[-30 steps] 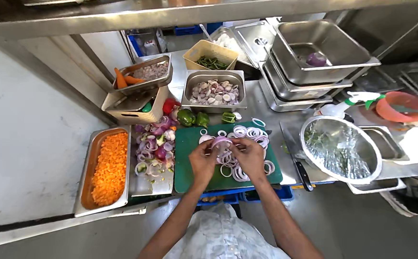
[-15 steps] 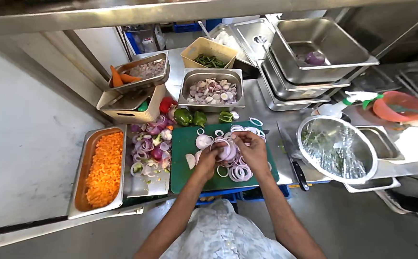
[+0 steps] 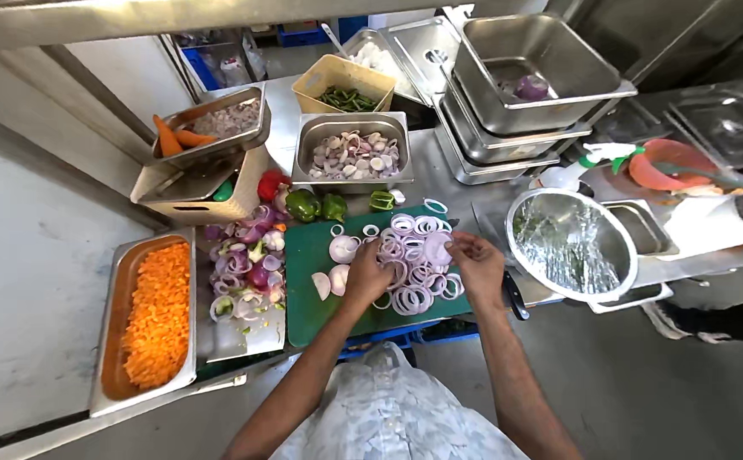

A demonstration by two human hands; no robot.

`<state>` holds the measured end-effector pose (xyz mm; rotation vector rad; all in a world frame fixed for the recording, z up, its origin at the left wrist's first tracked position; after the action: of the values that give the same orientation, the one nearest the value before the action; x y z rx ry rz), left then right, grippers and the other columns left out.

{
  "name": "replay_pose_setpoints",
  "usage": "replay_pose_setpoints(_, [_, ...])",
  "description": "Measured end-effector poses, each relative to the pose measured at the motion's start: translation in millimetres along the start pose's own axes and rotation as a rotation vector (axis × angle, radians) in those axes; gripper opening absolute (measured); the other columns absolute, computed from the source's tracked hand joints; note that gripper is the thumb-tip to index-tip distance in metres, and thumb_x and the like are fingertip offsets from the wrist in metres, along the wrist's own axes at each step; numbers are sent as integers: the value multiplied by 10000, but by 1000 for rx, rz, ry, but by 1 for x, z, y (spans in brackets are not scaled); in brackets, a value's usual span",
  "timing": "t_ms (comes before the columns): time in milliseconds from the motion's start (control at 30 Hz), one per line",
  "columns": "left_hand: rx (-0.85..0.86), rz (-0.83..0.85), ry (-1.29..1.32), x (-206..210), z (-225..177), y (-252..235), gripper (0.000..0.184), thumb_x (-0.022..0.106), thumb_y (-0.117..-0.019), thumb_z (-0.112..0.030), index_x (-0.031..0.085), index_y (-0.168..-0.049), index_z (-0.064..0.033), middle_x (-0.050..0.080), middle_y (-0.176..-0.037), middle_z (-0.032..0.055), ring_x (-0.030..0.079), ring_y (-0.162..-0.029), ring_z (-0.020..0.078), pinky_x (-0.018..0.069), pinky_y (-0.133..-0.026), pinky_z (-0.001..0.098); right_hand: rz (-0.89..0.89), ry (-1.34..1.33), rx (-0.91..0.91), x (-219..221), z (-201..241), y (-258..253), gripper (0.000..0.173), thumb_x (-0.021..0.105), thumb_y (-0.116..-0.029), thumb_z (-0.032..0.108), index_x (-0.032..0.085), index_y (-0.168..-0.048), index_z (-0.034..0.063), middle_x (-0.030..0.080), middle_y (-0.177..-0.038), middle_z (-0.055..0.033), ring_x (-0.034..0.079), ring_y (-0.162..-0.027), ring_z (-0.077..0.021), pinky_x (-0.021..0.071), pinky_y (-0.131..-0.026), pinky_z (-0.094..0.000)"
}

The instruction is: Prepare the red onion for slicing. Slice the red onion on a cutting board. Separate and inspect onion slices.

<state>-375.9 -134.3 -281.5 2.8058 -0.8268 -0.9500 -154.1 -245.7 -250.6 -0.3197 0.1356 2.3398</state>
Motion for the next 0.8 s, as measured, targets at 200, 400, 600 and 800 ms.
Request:
replay_pose_setpoints(200, [228,-46,-6,-26,-53,10,432,656,-998,-321,634,-1387,-133,604,-1409,68,562,-1270,291,483,-1034,530,86,-274,60,4,20,14,279,694,-959,47,690,-1238,37,734,-1041,-88,698,-785,-166,612,-688,-340])
replay_pose_setpoints(400, [98,-3,459,-18,-40,15,178,733,-962,-184,758,-1071,-46,755,-860,71,709,-637,164,626,-583,322,291,-276,66,46,28,29,403,750,-909,34,668,-1303,50,725,-1015,-112,699,-817,-200,615,-719,-366])
replay_pose_setpoints(600, [51,-178,247,-31,-26,21,140,841,-866,-241,799,-958,-144,761,-837,-22,702,-666,98,621,-629,339,242,-25,21,51,23,42,332,843,-844,102,734,-1156,126,753,-936,-59,713,-737,-201,622,-643,-389])
replay_pose_setpoints(800, [24,-246,112,-33,-21,37,151,834,-870,-289,787,-939,-163,746,-830,-29,695,-701,107,612,-681,390,191,16,52,57,15,48,303,870,-820,110,742,-1094,99,749,-868,-52,712,-717,-189,626,-663,-404])
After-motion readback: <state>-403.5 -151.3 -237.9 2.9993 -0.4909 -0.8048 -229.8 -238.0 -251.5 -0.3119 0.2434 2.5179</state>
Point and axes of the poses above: each hand's wrist, its own y-axis away from the middle knuckle, its own x-axis out of the palm, z = x × y, the point moved 10 cm from there along -y, towards the middle knuckle
